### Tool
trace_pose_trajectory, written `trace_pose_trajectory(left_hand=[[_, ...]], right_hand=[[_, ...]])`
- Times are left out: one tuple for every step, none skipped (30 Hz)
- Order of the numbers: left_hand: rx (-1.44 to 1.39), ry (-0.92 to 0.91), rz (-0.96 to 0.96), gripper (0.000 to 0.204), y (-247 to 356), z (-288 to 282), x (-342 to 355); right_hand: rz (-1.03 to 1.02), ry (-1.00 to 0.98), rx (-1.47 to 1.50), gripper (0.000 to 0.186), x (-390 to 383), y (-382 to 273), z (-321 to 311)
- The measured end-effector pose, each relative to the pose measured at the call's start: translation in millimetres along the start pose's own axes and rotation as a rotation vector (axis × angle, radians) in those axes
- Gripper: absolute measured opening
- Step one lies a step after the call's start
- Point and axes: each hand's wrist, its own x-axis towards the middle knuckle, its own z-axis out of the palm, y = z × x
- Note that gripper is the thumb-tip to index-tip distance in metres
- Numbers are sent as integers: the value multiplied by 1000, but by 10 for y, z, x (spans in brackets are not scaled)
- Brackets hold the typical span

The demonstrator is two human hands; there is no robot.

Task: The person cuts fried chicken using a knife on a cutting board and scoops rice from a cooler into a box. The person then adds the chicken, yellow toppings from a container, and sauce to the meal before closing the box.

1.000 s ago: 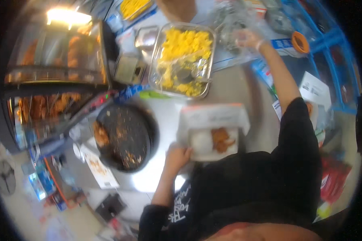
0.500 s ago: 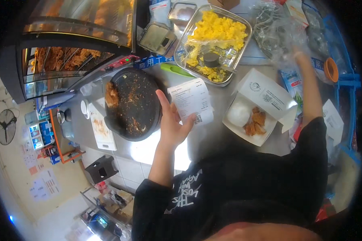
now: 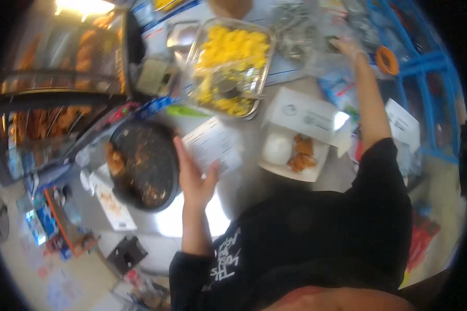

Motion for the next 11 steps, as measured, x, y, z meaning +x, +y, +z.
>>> trace_pose_trajectory(left_hand=[[-110,8,-65,94,-3,-7,-35],[-134,-22,-50,94,3,-5,-49],[-132,-7,-66,90,7,-7,-56],[-129,11,-84,86,9,21,-36],[-133,2,-81,86,32,33,-39],[-92,11,-83,85,47,35,-45],[-54,12,-81,83,64,19,-45],[-54,5,-79,83,58,5,-56],[-24,-32,-62,82,24,-12,-68],[6,-69,-44,80,-28,-32,-79],[10,-74,-51,80,-30,-31,-130]], right_hand=[[26,30,-13,49,-49,0,-98],[46,56,-21,48,-91,-26,-207],[62,84,-27,48,-144,-42,-316],[52,155,-209,49,-206,-58,-435],[36,207,-386,50,-276,-112,-477],[39,210,-389,50,-407,-232,-534],[48,230,-360,48,-646,-393,-663],[54,243,-326,46,-785,-449,-724],[58,245,-326,46,-773,-355,-744],[-92,342,-66,47,-658,-133,-760],[-236,429,198,48,-495,203,-722]])
